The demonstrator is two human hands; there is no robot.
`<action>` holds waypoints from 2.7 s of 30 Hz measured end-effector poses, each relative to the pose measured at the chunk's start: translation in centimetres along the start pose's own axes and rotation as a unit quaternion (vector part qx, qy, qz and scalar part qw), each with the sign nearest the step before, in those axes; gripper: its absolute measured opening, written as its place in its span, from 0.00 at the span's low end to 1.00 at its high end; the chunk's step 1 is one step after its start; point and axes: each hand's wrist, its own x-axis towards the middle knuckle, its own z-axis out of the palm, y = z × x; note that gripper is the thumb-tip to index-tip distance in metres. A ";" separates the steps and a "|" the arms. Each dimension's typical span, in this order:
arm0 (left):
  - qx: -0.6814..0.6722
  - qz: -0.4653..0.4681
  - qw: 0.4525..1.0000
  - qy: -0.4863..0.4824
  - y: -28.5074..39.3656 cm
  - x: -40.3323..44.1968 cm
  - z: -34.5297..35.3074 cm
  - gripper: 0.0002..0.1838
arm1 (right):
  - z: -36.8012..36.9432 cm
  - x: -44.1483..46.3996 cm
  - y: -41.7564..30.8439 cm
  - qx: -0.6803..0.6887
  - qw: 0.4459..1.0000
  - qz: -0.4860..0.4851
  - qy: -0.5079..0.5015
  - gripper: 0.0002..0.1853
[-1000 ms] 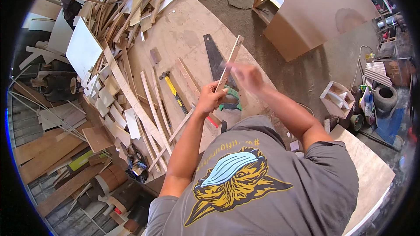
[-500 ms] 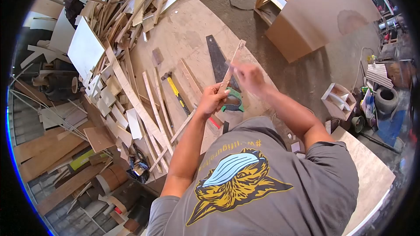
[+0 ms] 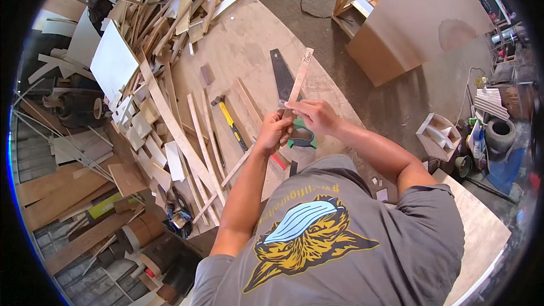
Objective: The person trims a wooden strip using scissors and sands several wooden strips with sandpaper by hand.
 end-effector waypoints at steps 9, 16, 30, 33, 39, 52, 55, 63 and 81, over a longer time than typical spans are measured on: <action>-0.096 -0.029 0.994 -0.035 -0.4 -0.9 -0.5 0.21 | -1.7 1.1 1.7 -0.050 0.993 0.000 0.111 0.18; -0.121 -0.039 0.989 -0.080 -0.7 -1.5 -1.4 0.21 | -3.5 2.1 4.9 -0.092 0.989 -0.033 0.112 0.17; -0.099 -0.048 0.990 -0.090 -0.9 -2.1 -2.5 0.20 | -3.8 2.3 5.0 -0.125 0.987 -0.041 0.092 0.17; -0.077 -0.049 0.992 -0.084 -0.7 -2.1 -2.0 0.20 | -4.4 2.6 6.4 -0.114 0.965 0.097 0.215 0.20; -0.116 -0.033 0.989 -0.081 -0.3 -1.4 -0.9 0.19 | -1.7 1.4 2.6 -0.038 0.987 0.012 0.159 0.17; -0.110 -0.032 0.991 -0.074 -0.2 -1.6 -1.9 0.20 | -1.3 2.0 2.8 0.002 0.992 -0.018 0.123 0.21; -0.204 -0.044 0.972 -0.112 -1.1 -1.6 -2.2 0.20 | -2.6 2.9 4.0 -0.041 0.986 0.065 0.148 0.19; -0.323 -0.064 0.933 -0.145 -3.7 -1.0 -3.1 0.20 | -0.9 2.8 4.2 -0.021 0.985 0.087 0.145 0.18; -0.011 0.247 0.935 0.256 1.0 0.0 -0.1 0.18 | 3.3 1.4 -4.3 0.447 0.771 0.420 0.172 0.11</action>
